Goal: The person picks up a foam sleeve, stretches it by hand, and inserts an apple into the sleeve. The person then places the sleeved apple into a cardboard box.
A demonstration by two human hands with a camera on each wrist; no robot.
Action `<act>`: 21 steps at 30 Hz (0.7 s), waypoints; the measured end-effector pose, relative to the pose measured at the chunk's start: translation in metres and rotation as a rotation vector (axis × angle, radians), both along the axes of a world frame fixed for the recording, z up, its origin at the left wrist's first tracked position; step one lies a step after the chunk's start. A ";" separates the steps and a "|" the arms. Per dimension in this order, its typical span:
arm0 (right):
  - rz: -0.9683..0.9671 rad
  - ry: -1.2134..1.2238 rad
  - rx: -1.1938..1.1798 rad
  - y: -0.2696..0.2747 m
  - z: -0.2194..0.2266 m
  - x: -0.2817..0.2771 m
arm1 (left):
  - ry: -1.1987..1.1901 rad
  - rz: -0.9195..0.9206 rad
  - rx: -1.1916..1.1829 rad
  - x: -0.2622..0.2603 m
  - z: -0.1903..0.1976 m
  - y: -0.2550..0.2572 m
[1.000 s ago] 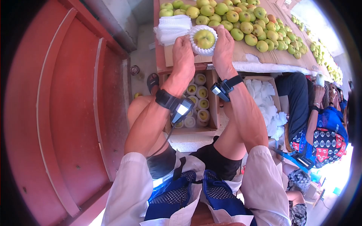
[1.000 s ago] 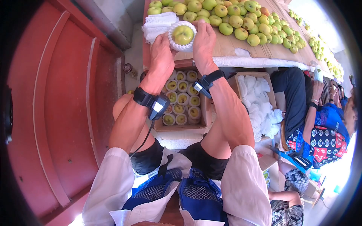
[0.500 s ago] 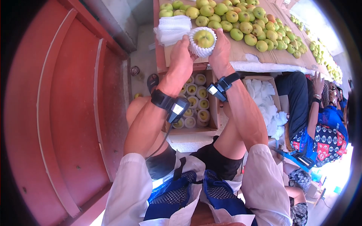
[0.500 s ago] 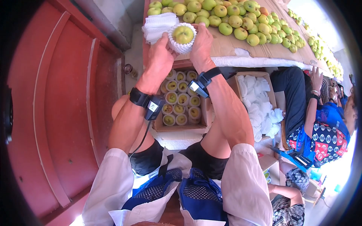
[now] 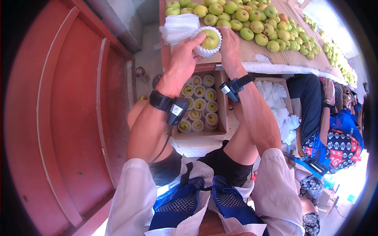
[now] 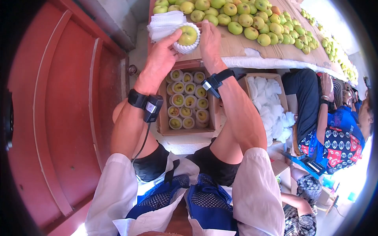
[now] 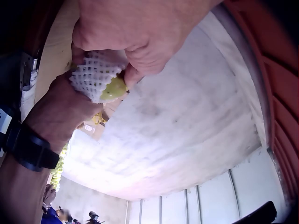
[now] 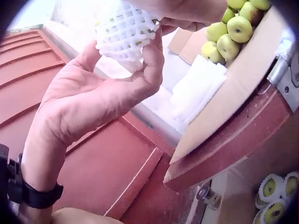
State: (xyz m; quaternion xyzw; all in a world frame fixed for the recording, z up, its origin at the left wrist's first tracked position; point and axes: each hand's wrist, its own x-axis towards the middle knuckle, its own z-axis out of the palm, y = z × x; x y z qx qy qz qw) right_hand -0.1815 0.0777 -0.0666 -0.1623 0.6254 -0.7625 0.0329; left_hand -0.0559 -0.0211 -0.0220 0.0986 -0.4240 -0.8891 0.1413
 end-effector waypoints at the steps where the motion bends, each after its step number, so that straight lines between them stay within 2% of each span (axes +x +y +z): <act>1: 0.007 0.049 0.090 0.004 0.004 -0.006 | 0.000 0.005 -0.016 0.004 0.004 -0.001; 5: 0.142 0.171 0.290 0.026 0.052 0.005 | 0.038 -0.008 -0.040 0.006 0.004 -0.010; 6: 0.207 0.219 0.319 0.028 0.043 -0.009 | 0.056 0.019 -0.038 0.006 0.002 -0.011; 9: 0.307 0.330 0.555 0.039 0.086 0.012 | 0.066 0.065 -0.048 0.001 0.000 -0.015; 11: 0.357 0.480 0.763 0.045 0.093 0.012 | 0.010 0.055 -0.077 0.004 -0.001 -0.018; 12: 0.470 0.406 0.640 0.043 0.100 0.021 | -0.004 -0.015 -0.093 0.011 0.018 -0.013; 13: 0.575 0.334 0.509 0.042 0.105 0.031 | -0.011 -0.047 -0.108 0.016 0.018 -0.013; 14: 0.474 0.507 0.672 0.044 0.105 0.039 | -0.018 -0.080 -0.125 0.020 0.015 -0.017; 18: 0.488 0.780 0.835 0.041 0.100 0.061 | 0.030 -0.147 -0.136 0.021 0.000 -0.022; 21: 0.390 0.728 0.950 0.037 0.083 0.074 | -0.024 -0.240 -0.093 0.028 -0.002 -0.021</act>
